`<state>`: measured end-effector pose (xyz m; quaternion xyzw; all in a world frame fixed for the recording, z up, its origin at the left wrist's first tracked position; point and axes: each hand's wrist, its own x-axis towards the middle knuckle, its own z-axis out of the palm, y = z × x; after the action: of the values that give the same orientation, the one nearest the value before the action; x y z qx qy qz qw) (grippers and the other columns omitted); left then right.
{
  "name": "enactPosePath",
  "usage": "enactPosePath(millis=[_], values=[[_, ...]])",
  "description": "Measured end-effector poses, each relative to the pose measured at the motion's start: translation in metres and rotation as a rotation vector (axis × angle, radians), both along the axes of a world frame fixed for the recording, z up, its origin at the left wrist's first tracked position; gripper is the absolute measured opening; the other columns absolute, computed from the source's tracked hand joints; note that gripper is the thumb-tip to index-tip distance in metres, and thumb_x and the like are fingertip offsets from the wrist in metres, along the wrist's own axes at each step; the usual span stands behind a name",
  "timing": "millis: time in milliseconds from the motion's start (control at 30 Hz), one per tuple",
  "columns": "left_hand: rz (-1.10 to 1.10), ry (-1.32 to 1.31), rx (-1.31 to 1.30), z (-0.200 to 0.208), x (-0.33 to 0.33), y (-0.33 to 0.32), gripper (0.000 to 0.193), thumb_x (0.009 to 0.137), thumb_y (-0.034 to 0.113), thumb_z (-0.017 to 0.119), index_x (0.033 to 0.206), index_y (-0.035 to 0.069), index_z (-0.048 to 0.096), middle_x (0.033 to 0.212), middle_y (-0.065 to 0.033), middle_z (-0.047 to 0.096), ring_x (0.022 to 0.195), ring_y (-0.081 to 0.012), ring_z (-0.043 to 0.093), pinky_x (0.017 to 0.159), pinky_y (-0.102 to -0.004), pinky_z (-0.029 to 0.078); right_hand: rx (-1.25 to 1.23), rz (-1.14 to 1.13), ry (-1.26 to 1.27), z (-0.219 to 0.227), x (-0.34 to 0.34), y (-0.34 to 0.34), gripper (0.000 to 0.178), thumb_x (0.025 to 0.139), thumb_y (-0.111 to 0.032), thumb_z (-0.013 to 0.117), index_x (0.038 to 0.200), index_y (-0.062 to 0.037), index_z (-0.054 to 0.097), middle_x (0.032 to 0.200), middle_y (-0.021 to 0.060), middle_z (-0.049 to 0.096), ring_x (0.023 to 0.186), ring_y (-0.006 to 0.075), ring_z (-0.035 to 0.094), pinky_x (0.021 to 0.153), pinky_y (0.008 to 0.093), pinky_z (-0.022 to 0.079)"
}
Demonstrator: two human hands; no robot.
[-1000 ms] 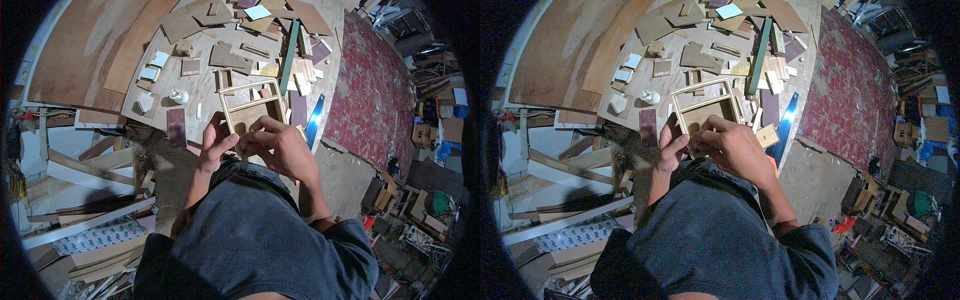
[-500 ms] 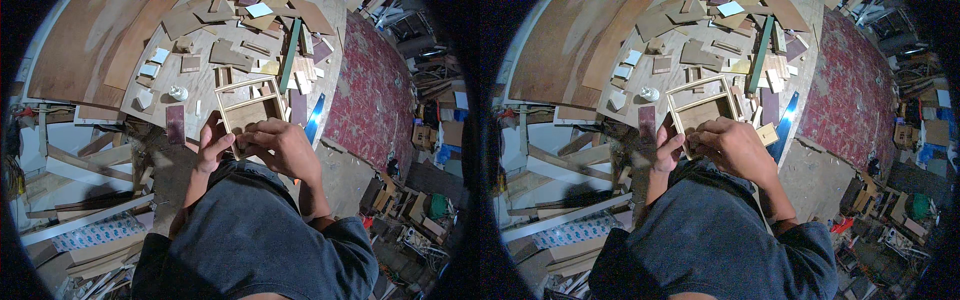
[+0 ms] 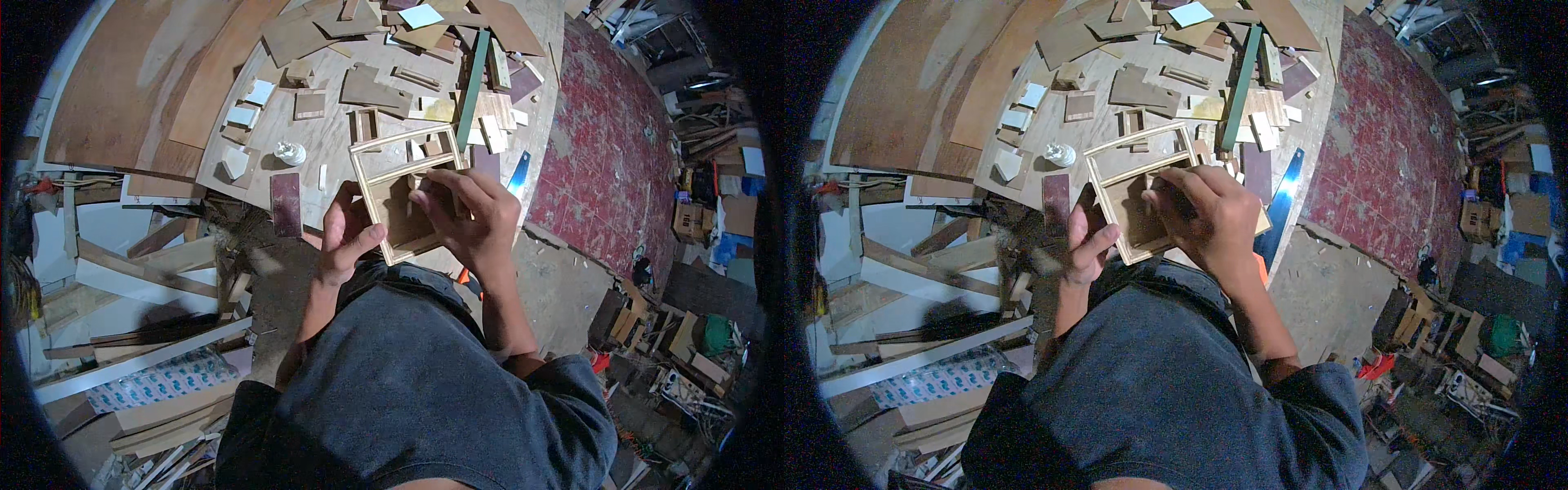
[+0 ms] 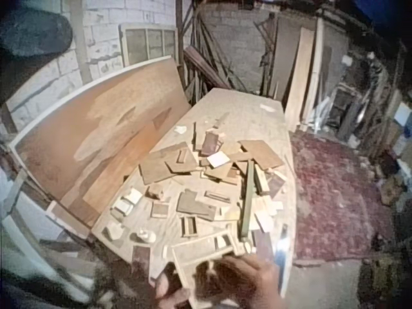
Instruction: Assembling a small wooden box or structure from scrap wood pieces in a workshop.
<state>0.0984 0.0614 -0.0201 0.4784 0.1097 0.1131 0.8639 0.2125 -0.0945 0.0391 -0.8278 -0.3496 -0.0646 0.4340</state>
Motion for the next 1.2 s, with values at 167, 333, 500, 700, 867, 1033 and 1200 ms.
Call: enactPosePath(millis=[167, 333, 500, 700, 867, 1033, 1200], values=[[-0.006, -0.029, -0.005, -0.004, -0.001, 0.001, 0.052, 0.083, 0.013, 0.07, 0.125, 0.002, 0.043, 0.108, -0.008, 0.058, 0.099, -0.0142, 0.055, 0.089, -0.0299, 0.044, 0.085, -0.041, 0.08, -0.009, -0.001, 0.003, 0.022, 0.073, -0.015, 0.084, 0.089, -0.0061, 0.071, 0.074, 0.0096, 0.067, 0.061, 0.0233, 0.065, 0.055, 0.0333, 0.05], [-0.033, -0.046, -0.058, -0.005, -0.002, 0.002, 0.052, 0.083, 0.013, 0.069, 0.126, 0.001, 0.042, 0.115, -0.011, 0.058, 0.106, -0.017, 0.055, 0.096, -0.0321, 0.042, 0.08, -0.004, 0.047, -0.015, 0.0, -0.002, 0.022, 0.071, -0.005, 0.085, 0.085, -0.0037, 0.068, 0.076, 0.0022, 0.07, 0.057, 0.0067, 0.058, 0.052, 0.022, 0.046], [-0.018, -0.052, -0.042, -0.003, -0.002, 0.0, 0.053, 0.083, 0.012, 0.069, 0.127, 0.001, 0.041, 0.117, -0.0125, 0.058, 0.11, -0.0184, 0.055, 0.098, -0.0332, 0.042, 0.144, 0.011, 0.008, -0.022, 0.0, -0.001, 0.02, 0.072, -0.002, 0.083, 0.084, -0.0036, 0.068, 0.082, 0.0049, 0.073, 0.061, 0.008, 0.063, 0.054, 0.0218, 0.049], [-0.026, -0.038, -0.05, -0.001, -0.003, 0.002, 0.052, 0.083, 0.01, 0.068, 0.127, 0.001, 0.041, 0.117, -0.0135, 0.059, 0.11, -0.0193, 0.057, 0.099, -0.0344, 0.042, 0.089, 0.003, 0.003, -0.02, 0.001, -0.002, 0.017, 0.073, -0.001, 0.081, 0.082, -0.0031, 0.067, 0.085, 0.0069, 0.074, 0.072, 0.0116, 0.069, 0.059, 0.0231, 0.052], [-0.025, -0.035, -0.041, -0.002, -0.004, 0.002, 0.052, 0.083, 0.009, 0.067, 0.127, 0.001, 0.042, 0.117, -0.0136, 0.059, 0.109, -0.019, 0.057, 0.099, -0.0342, 0.042, 0.096, 0.035, -0.058, -0.02, 0.004, -0.002, 0.017, 0.072, -0.001, 0.081, 0.082, -0.0031, 0.067, 0.085, 0.007, 0.074, 0.071, 0.014, 0.069, 0.061, 0.0254, 0.053], [-0.024, -0.035, -0.04, -0.005, -0.005, 0.001, 0.05, 0.083, 0.01, 0.067, 0.126, 0.001, 0.042, 0.116, -0.0126, 0.06, 0.109, -0.0181, 0.057, 0.098, -0.0332, 0.043, 0.099, 0.016, 0.007, -0.021, 0.0, 0.001, 0.019, 0.071, -0.003, 0.083, 0.084, -0.0035, 0.068, 0.082, 0.0055, 0.073, 0.068, 0.0158, 0.069, 0.061, 0.0278, 0.054], [-0.022, -0.029, 0.02, -0.003, -0.002, 0.0, 0.05, 0.083, 0.01, 0.068, 0.125, 0.001, 0.043, 0.116, -0.012, 0.059, 0.108, -0.0172, 0.057, 0.097, -0.032, 0.043, 0.072, -0.039, -0.144, -0.021, 0.0, 0.004, 0.026, 0.068, -0.007, 0.086, 0.087, -0.0025, 0.068, 0.08, 0.0054, 0.071, 0.069, 0.0146, 0.068, 0.06, 0.0272, 0.052]])
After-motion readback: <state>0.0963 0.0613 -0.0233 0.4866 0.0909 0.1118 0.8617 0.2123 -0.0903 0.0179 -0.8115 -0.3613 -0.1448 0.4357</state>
